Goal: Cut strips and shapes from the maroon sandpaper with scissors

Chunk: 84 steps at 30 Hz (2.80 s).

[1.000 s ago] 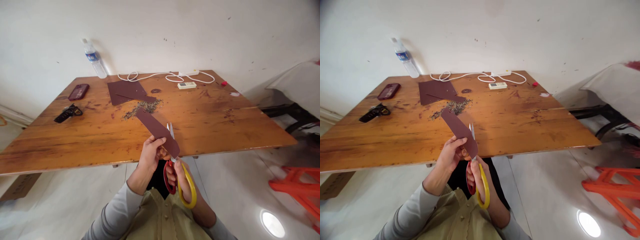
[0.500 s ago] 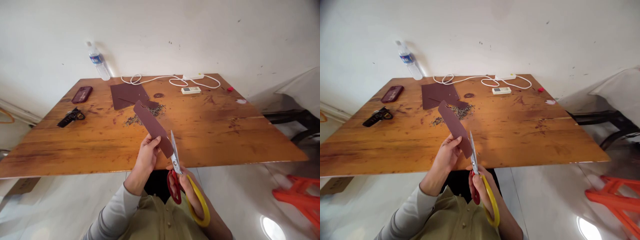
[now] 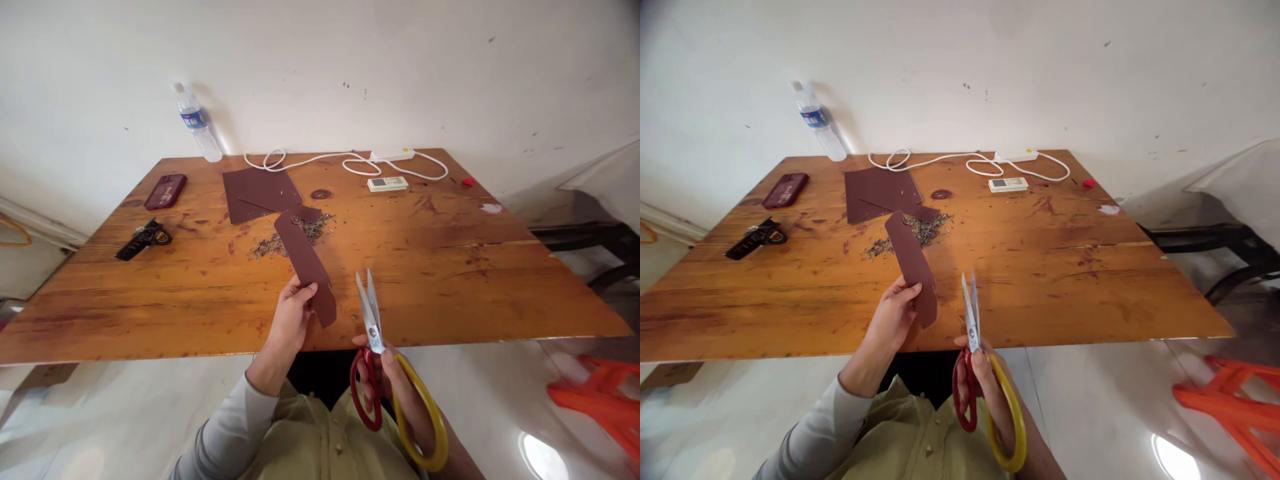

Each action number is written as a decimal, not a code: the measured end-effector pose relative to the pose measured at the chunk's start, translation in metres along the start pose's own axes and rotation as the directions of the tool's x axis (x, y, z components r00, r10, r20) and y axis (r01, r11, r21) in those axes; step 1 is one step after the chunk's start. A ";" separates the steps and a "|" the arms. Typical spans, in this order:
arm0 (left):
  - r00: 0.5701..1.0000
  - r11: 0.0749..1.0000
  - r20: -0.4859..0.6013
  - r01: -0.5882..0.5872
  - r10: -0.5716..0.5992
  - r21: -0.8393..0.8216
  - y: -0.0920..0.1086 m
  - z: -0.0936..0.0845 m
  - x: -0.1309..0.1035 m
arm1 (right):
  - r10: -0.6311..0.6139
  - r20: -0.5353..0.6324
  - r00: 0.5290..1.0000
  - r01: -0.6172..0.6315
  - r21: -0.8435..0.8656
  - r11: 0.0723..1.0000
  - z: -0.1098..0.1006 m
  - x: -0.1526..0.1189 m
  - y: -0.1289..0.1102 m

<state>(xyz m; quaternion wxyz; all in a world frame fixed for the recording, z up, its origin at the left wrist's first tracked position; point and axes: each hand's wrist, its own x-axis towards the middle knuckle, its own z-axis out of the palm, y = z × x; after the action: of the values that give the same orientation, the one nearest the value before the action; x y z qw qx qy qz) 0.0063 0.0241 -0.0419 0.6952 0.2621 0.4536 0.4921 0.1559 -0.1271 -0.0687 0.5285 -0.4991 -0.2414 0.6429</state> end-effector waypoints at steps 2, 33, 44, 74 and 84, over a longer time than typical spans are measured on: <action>0.996 0.981 0.053 -0.075 0.066 0.177 0.006 -0.006 -0.002 | -0.019 -0.055 0.998 0.022 0.052 0.998 -0.003 -0.002 -0.005; 0.993 0.995 0.076 0.088 -0.091 0.041 -0.001 0.001 -0.016 | -0.125 -0.073 0.990 0.132 0.102 0.986 0.035 0.013 -0.009; 0.987 0.994 0.149 0.069 -0.056 -0.085 -0.012 -0.003 -0.054 | -0.226 -0.081 0.971 0.229 0.034 0.973 0.037 0.002 0.008; 0.991 0.994 0.130 0.009 -0.023 0.106 -0.017 -0.017 -0.038 | -0.067 -0.016 0.998 0.068 0.039 0.997 0.027 0.007 0.011; 0.998 0.999 0.060 -0.009 0.007 0.043 -0.021 -0.013 -0.027 | -0.047 0.058 0.997 0.056 -0.178 0.982 0.023 -0.007 0.011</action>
<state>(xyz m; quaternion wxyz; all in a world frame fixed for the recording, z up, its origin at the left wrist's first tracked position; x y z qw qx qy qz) 0.0016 -0.0100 -0.0541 0.7005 0.2935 0.4423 0.4770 0.1305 -0.1318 -0.0667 0.4912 -0.5211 -0.3252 0.6177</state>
